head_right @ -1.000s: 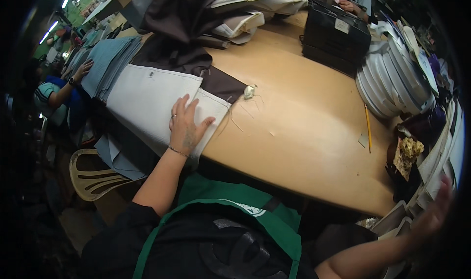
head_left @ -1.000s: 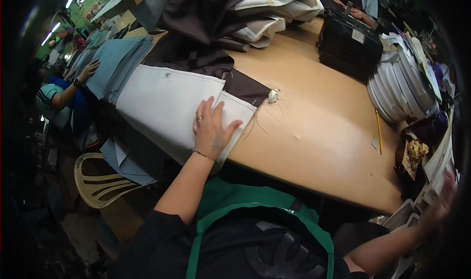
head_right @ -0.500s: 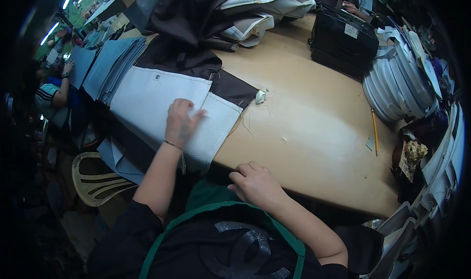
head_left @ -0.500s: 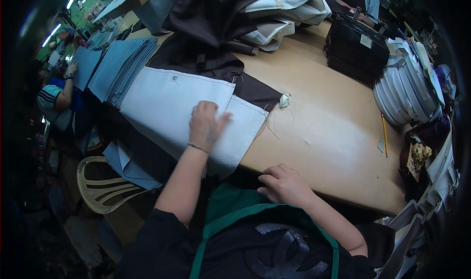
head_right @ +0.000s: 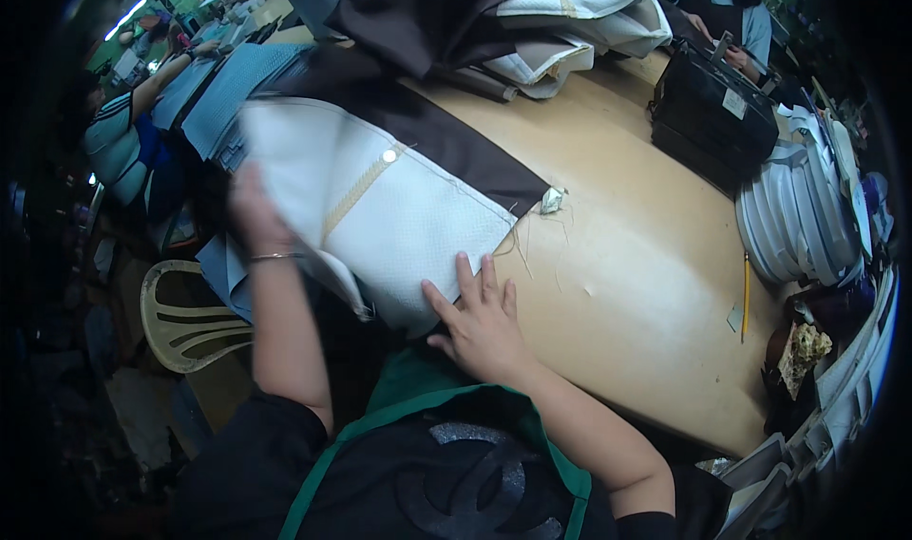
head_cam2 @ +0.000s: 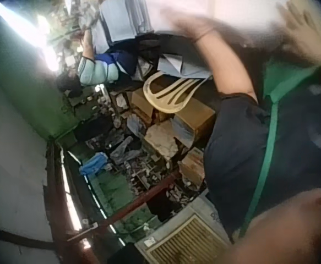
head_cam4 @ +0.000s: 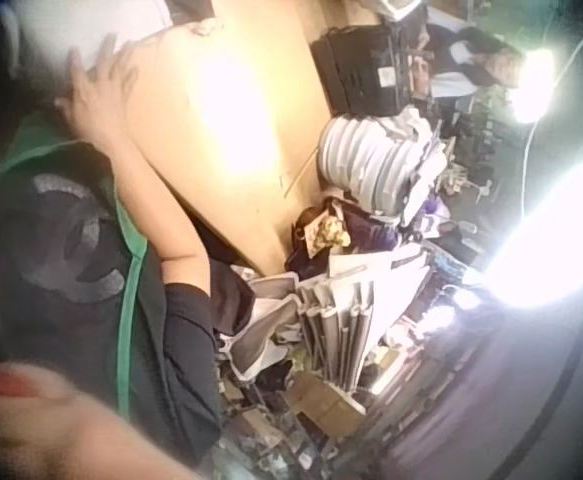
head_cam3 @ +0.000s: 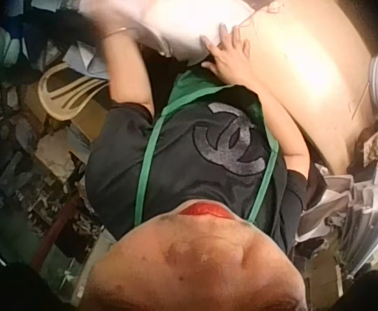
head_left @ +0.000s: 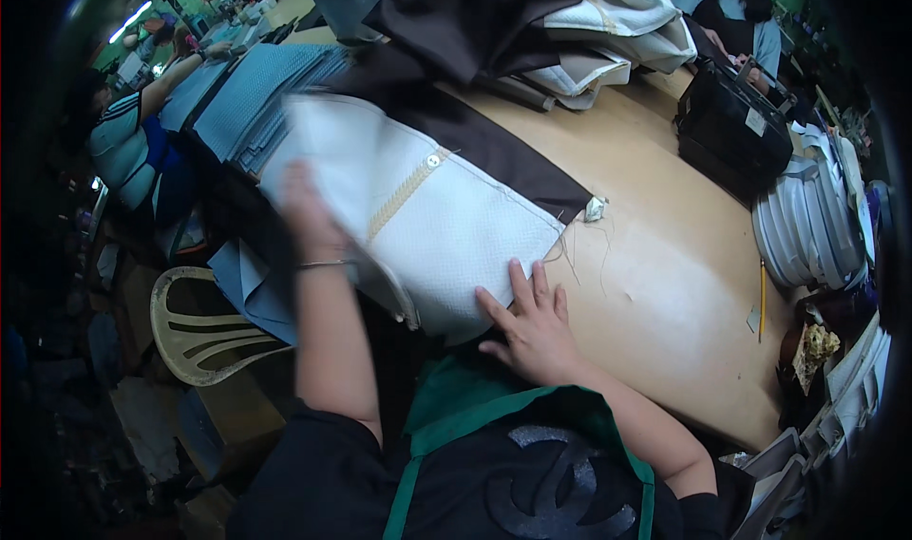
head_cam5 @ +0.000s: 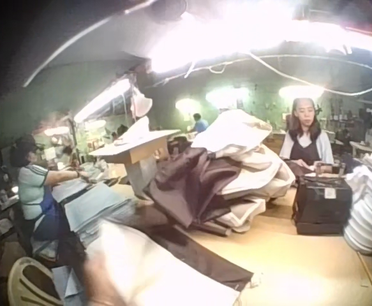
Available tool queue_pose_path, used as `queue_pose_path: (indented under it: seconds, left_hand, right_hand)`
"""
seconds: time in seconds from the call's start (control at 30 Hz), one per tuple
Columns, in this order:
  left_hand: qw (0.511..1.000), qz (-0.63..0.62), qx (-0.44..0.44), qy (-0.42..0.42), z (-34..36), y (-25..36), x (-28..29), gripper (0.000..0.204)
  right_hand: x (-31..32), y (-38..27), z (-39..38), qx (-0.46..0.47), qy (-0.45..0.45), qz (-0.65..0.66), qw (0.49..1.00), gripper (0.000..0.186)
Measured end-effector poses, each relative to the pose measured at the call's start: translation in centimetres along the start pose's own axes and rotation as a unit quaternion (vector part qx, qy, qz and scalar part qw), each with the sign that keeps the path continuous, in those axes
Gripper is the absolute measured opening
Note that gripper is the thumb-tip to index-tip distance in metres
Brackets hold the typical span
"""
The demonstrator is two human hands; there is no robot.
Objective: The person trims excess thread from the edges of white and brown leather bag components using snips and marks points for hardware or assembly with a pencil.
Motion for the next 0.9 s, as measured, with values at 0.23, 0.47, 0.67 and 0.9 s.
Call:
queue_pose_path:
  seconds: [0.23, 0.47, 0.67, 0.9]
  left_hand:
    - [0.973, 0.049, -0.161, 0.159, 2.9, 13.5, 28.2, 0.040]
    - [0.928, 0.254, -0.149, 0.227, -5.1, 14.9, 38.4, 0.033]
    - [0.889, 0.364, -0.206, 0.187, -10.0, 16.8, 32.6, 0.028]
    - [0.841, 0.305, -0.446, 0.025, -12.9, 20.5, 8.3, 0.021]
  right_hand:
    - [-1.1, -1.9, 5.6, -0.012, 0.025, -0.051, 0.998, 0.059]
    - [0.8, 0.6, 13.4, -0.126, 0.048, -0.054, 0.989, 0.053]
    - [3.1, 2.7, 15.2, -0.161, 0.062, -0.076, 0.982, 0.050]
    - [3.7, 2.1, 14.5, -0.149, 0.098, -0.042, 0.983, 0.049]
Point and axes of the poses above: each hand's wrist, its own z-axis towards the middle knuckle, its own x-axis out of the back of the hand, y = z × x, the point moved 10 cm from there along z, towards the middle knuckle, and after that the axes turned 15 degrees about z, right-handed, at the moved point
